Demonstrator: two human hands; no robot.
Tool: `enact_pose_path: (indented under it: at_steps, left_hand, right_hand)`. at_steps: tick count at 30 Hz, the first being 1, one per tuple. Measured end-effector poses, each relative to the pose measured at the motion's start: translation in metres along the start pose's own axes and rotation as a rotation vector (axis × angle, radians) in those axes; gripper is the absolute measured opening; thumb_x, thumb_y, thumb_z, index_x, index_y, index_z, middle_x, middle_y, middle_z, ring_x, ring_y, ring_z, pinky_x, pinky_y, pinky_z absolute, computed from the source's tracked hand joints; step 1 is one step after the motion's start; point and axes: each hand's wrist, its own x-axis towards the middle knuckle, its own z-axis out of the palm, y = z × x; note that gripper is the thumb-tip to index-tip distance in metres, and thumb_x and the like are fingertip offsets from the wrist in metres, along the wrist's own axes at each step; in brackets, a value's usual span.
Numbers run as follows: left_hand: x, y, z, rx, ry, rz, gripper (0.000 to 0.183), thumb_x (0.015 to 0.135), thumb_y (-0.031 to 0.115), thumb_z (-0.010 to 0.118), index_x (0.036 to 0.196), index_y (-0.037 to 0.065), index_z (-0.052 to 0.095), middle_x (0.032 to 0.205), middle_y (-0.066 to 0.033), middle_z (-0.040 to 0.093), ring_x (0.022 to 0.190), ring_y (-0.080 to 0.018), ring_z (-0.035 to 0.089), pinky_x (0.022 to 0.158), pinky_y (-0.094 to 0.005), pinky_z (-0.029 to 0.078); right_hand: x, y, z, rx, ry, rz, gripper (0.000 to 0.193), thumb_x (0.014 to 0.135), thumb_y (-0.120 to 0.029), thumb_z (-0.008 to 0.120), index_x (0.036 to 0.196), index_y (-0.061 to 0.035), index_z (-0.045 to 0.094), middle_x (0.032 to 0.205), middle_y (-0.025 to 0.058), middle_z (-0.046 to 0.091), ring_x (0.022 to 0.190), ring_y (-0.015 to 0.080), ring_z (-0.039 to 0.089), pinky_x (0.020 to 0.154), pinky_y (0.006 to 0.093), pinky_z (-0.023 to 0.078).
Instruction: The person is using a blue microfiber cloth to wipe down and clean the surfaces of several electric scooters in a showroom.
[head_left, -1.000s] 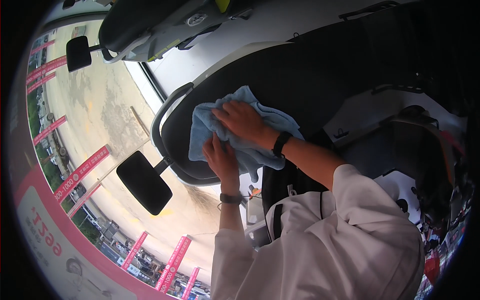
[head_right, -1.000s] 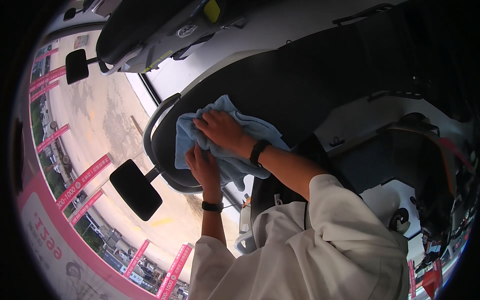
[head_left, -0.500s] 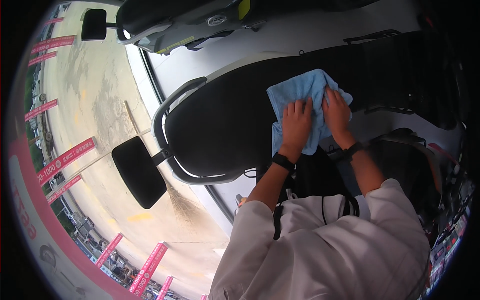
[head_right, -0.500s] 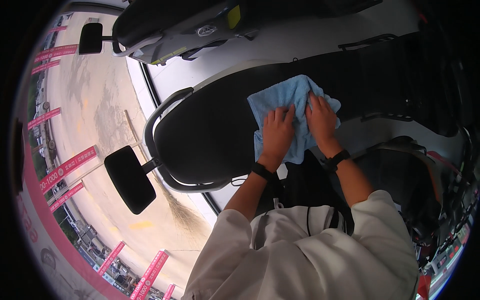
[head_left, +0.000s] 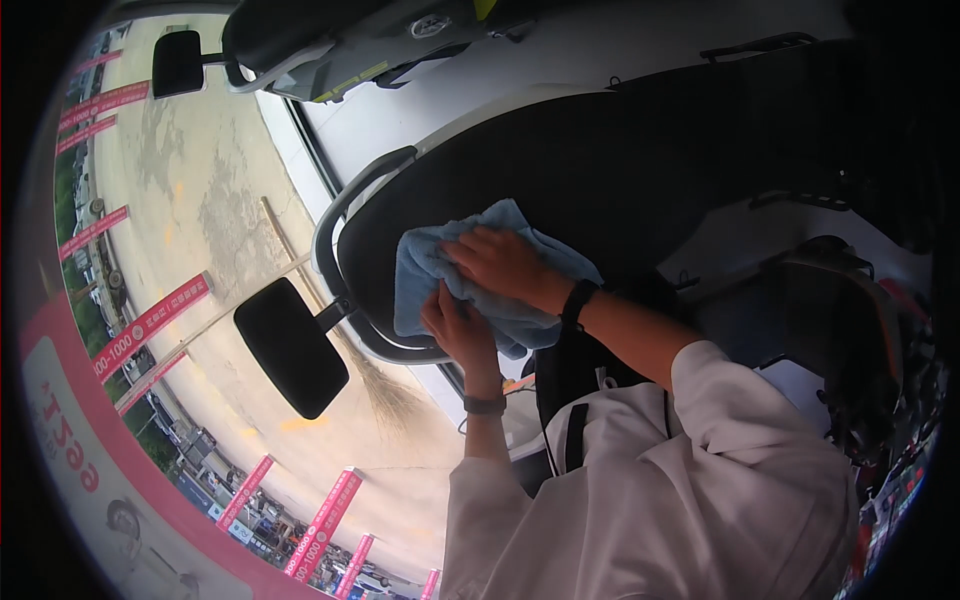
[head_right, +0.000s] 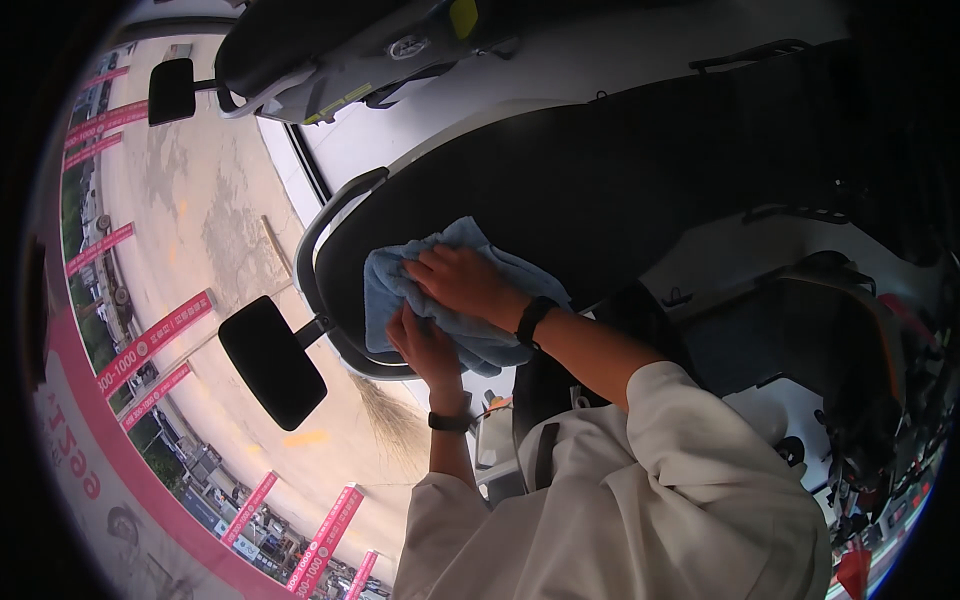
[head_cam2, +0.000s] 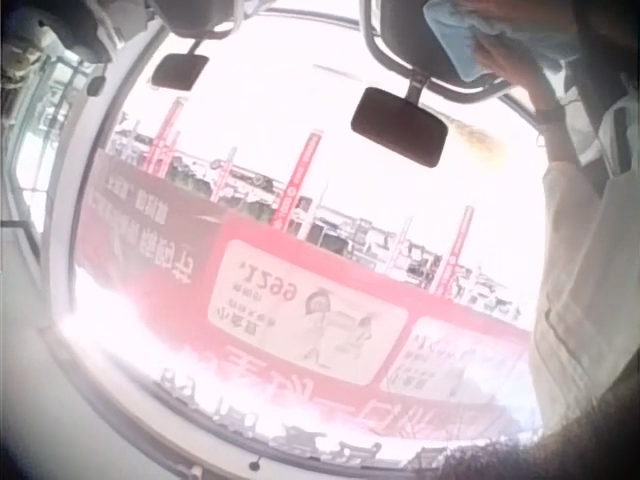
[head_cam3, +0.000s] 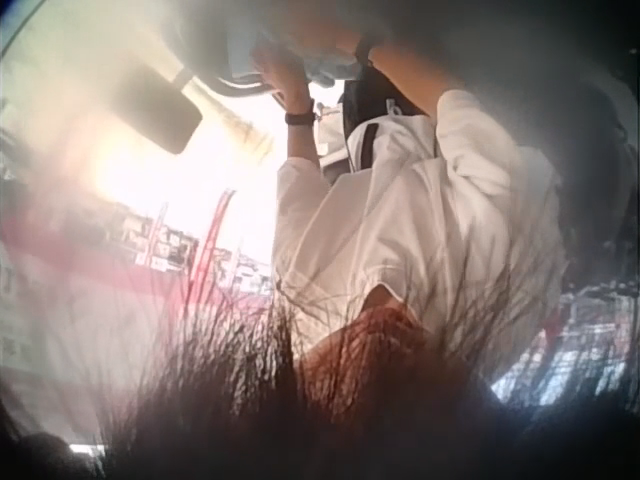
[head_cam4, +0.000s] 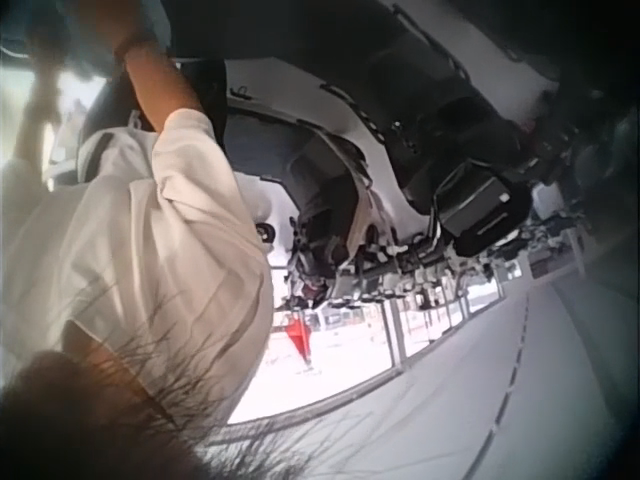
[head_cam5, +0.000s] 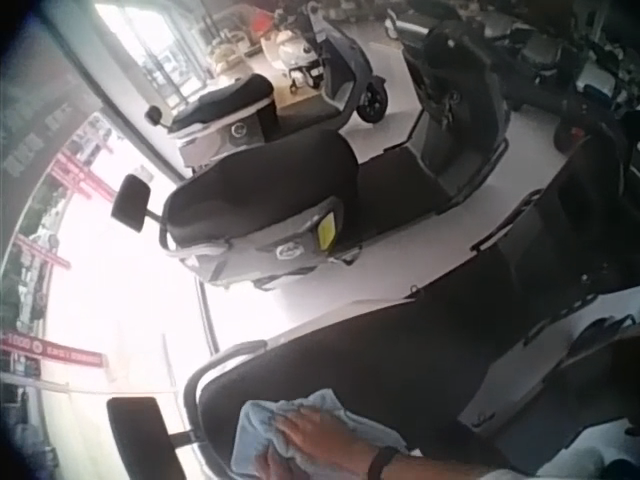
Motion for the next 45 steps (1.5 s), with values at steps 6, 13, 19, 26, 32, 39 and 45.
enact_pose_path:
  at_steps: [6, 13, 19, 26, 32, 39, 45]
  left_hand:
    - [0.045, 0.111, 0.062, -0.048, -0.054, 0.276, 0.043, 0.076, 0.006, 0.059, 0.119, 0.008, 0.059, 0.107, -0.0089, 0.055, 0.096, -0.0286, 0.053, 0.082, -0.0400, 0.043]
    - [-0.022, 0.108, 0.055, -0.120, -0.190, 0.412, 0.043, 0.075, 0.007, 0.060, 0.118, 0.012, 0.061, 0.106, -0.0065, 0.055, 0.095, -0.0257, 0.053, 0.079, -0.0375, 0.043]
    - [-0.053, 0.013, -0.001, -0.083, -0.147, 0.212, 0.042, 0.073, 0.005, 0.062, 0.113, 0.018, 0.064, 0.108, -0.0051, 0.056, 0.098, -0.0283, 0.052, 0.084, -0.0418, 0.043]
    - [0.029, -0.043, -0.019, -0.011, 0.134, -0.119, 0.041, 0.076, 0.001, 0.059, 0.114, 0.016, 0.064, 0.110, -0.0070, 0.055, 0.101, -0.0300, 0.050, 0.087, -0.0437, 0.044]
    - [0.043, 0.021, 0.003, -0.196, 0.020, 0.135, 0.046, 0.073, 0.006, 0.059, 0.118, 0.014, 0.061, 0.111, -0.0075, 0.055, 0.104, -0.0276, 0.051, 0.088, -0.0413, 0.040]
    - [-0.059, 0.008, 0.014, -0.175, -0.212, 0.423, 0.042, 0.077, 0.011, 0.059, 0.119, 0.016, 0.058, 0.112, -0.0056, 0.053, 0.103, -0.0241, 0.051, 0.085, -0.0377, 0.042]
    - [-0.051, -0.094, -0.051, -0.283, -0.125, 0.244, 0.040, 0.071, 0.004, 0.060, 0.110, 0.014, 0.062, 0.106, -0.0055, 0.055, 0.096, -0.0266, 0.054, 0.078, -0.0386, 0.047]
  right_hand:
    - [-0.029, 0.079, -0.071, -0.239, 0.103, 0.273, 0.034, 0.078, -0.009, 0.067, 0.111, -0.0066, 0.060, 0.093, 0.0072, 0.061, 0.091, 0.0244, 0.061, 0.074, 0.0349, 0.053]
    - [-0.124, 0.069, -0.097, -0.328, 0.048, 0.305, 0.031, 0.073, -0.010, 0.069, 0.102, -0.0057, 0.059, 0.087, 0.0077, 0.057, 0.083, 0.0287, 0.056, 0.071, 0.0396, 0.046]
    - [-0.114, 0.002, -0.030, -0.168, -0.111, 0.122, 0.035, 0.070, -0.013, 0.072, 0.102, -0.0096, 0.059, 0.084, 0.0055, 0.054, 0.082, 0.0254, 0.054, 0.068, 0.0389, 0.045]
    - [0.009, -0.040, 0.011, -0.077, -0.021, 0.008, 0.040, 0.074, -0.016, 0.072, 0.111, -0.0112, 0.059, 0.089, 0.0044, 0.056, 0.087, 0.0229, 0.056, 0.071, 0.0357, 0.048]
    - [-0.014, 0.030, -0.031, -0.327, 0.018, 0.220, 0.035, 0.085, -0.013, 0.064, 0.119, -0.0077, 0.057, 0.090, 0.0083, 0.057, 0.086, 0.0258, 0.058, 0.075, 0.0369, 0.049]
    - [-0.094, 0.007, -0.051, -0.324, -0.111, 0.464, 0.038, 0.089, -0.010, 0.058, 0.125, -0.0020, 0.051, 0.112, 0.0164, 0.059, 0.102, 0.0328, 0.058, 0.087, 0.0420, 0.047]
    - [-0.072, -0.053, 0.006, -0.233, -0.323, 0.122, 0.046, 0.081, -0.008, 0.066, 0.124, -0.0038, 0.051, 0.104, 0.0138, 0.059, 0.097, 0.0319, 0.058, 0.084, 0.0412, 0.048]
